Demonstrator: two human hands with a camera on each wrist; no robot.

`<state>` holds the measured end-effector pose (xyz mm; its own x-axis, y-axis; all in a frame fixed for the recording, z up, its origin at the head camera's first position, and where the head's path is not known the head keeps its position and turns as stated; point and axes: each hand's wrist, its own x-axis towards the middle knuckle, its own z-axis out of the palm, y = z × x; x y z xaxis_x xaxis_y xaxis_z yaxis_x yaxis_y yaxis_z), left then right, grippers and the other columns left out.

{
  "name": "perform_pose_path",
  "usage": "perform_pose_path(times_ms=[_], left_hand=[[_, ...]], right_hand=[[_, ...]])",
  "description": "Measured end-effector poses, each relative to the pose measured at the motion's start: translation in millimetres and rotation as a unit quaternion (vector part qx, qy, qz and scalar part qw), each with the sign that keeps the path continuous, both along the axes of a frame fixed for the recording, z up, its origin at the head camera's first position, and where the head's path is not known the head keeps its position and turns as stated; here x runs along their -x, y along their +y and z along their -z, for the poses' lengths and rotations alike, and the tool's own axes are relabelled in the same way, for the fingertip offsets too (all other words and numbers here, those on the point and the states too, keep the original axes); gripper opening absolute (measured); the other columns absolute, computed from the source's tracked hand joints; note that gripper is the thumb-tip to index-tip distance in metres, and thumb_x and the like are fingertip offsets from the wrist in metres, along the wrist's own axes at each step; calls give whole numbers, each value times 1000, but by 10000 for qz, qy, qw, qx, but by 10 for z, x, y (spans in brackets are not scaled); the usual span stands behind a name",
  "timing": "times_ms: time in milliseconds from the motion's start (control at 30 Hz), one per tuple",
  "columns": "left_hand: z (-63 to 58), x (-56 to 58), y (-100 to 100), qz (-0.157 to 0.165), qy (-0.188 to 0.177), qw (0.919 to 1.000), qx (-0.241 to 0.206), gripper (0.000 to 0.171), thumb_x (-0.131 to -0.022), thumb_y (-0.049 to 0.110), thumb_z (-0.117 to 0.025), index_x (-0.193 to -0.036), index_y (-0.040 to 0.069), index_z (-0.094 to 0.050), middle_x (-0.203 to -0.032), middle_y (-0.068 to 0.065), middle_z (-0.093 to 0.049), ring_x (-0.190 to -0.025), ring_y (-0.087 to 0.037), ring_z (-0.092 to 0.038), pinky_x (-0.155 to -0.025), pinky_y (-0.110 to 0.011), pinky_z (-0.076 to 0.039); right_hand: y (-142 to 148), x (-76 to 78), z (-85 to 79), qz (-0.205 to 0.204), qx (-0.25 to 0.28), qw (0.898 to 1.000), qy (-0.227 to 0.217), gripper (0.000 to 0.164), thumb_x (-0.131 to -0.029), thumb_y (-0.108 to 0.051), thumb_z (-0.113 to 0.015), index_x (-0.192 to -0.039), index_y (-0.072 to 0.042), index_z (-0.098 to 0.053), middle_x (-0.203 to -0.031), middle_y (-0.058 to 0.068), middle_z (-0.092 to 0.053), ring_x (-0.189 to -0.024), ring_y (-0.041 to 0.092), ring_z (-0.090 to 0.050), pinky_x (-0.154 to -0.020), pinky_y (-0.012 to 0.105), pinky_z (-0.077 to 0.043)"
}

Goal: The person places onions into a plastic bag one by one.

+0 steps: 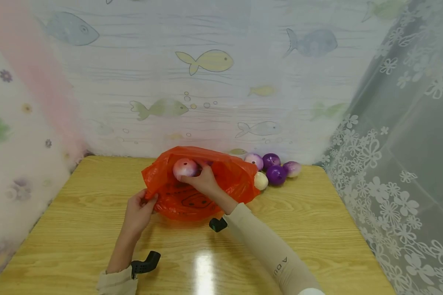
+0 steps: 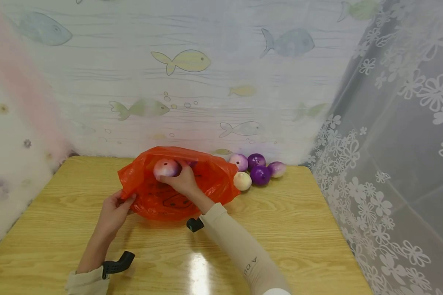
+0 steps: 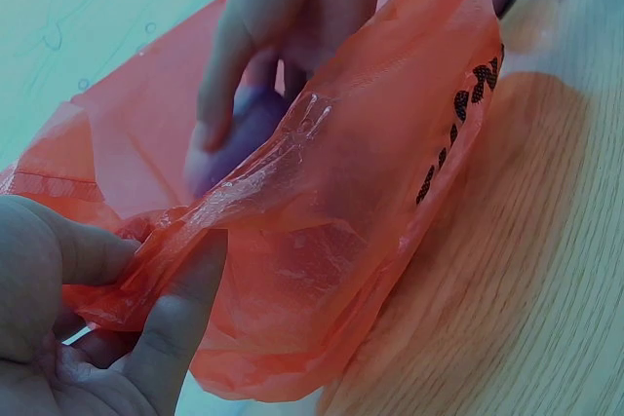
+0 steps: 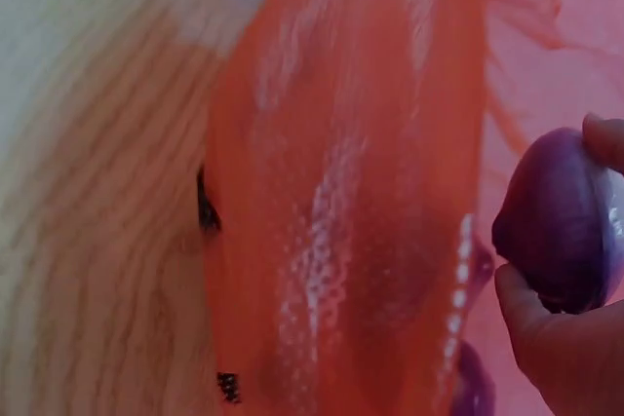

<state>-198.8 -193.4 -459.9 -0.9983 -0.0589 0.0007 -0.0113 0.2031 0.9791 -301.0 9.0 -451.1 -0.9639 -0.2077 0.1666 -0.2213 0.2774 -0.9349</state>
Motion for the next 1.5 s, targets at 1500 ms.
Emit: perform_pose_path(times_ms=[1500], left_hand=[[-11, -8, -29, 15, 28, 9997, -248, 39, -108, 13, -48, -141, -7, -50, -128, -29, -57, -87, 1, -62, -74, -19, -57]], right_hand=[[-509, 324, -60, -455, -88, 9983, 362, 56, -83, -14, -84, -131, -4, -58, -127, 14, -63, -118, 28, -61, -106, 36, -50]])
